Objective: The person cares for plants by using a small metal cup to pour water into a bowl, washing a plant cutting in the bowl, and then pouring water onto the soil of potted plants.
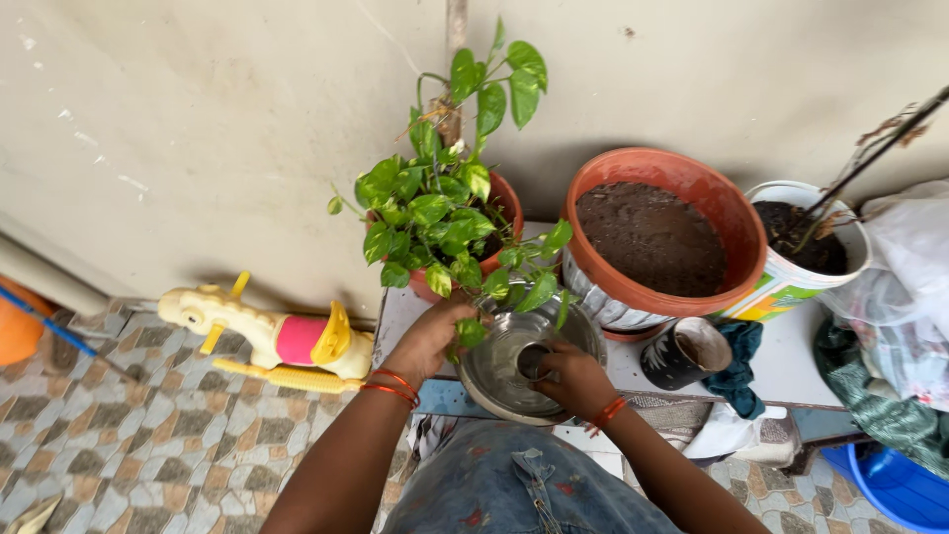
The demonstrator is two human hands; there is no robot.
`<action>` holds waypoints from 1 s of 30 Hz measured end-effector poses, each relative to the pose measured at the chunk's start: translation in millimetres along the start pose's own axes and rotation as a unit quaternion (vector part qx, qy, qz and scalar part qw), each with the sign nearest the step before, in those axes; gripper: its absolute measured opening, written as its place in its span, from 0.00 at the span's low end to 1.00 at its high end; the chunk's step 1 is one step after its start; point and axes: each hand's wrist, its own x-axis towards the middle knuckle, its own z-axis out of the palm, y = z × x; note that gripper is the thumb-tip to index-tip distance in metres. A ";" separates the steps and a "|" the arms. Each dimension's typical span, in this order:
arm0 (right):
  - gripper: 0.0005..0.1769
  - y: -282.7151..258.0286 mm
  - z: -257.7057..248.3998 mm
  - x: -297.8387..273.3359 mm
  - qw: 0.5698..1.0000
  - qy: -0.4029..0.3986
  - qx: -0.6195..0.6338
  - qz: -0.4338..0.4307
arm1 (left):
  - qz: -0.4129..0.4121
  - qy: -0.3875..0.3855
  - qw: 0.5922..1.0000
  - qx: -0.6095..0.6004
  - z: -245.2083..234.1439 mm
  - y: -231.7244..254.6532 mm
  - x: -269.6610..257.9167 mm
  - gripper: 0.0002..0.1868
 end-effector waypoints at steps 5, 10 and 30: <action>0.11 -37.4 -56.1 -9.2 0.996 0.085 -0.010 -0.017 | 0.059 -0.038 0.995 -0.077 31.8 -0.7 16.2 0.23; 0.13 -78.3 -111.1 -5.2 0.991 0.128 -0.043 -0.002 | 0.079 0.001 0.959 -0.272 66.4 6.3 12.7 0.19; 0.10 -85.8 -123.3 57.9 0.983 0.111 -0.133 -0.053 | 0.026 0.099 0.951 -0.290 84.9 -57.5 68.6 0.19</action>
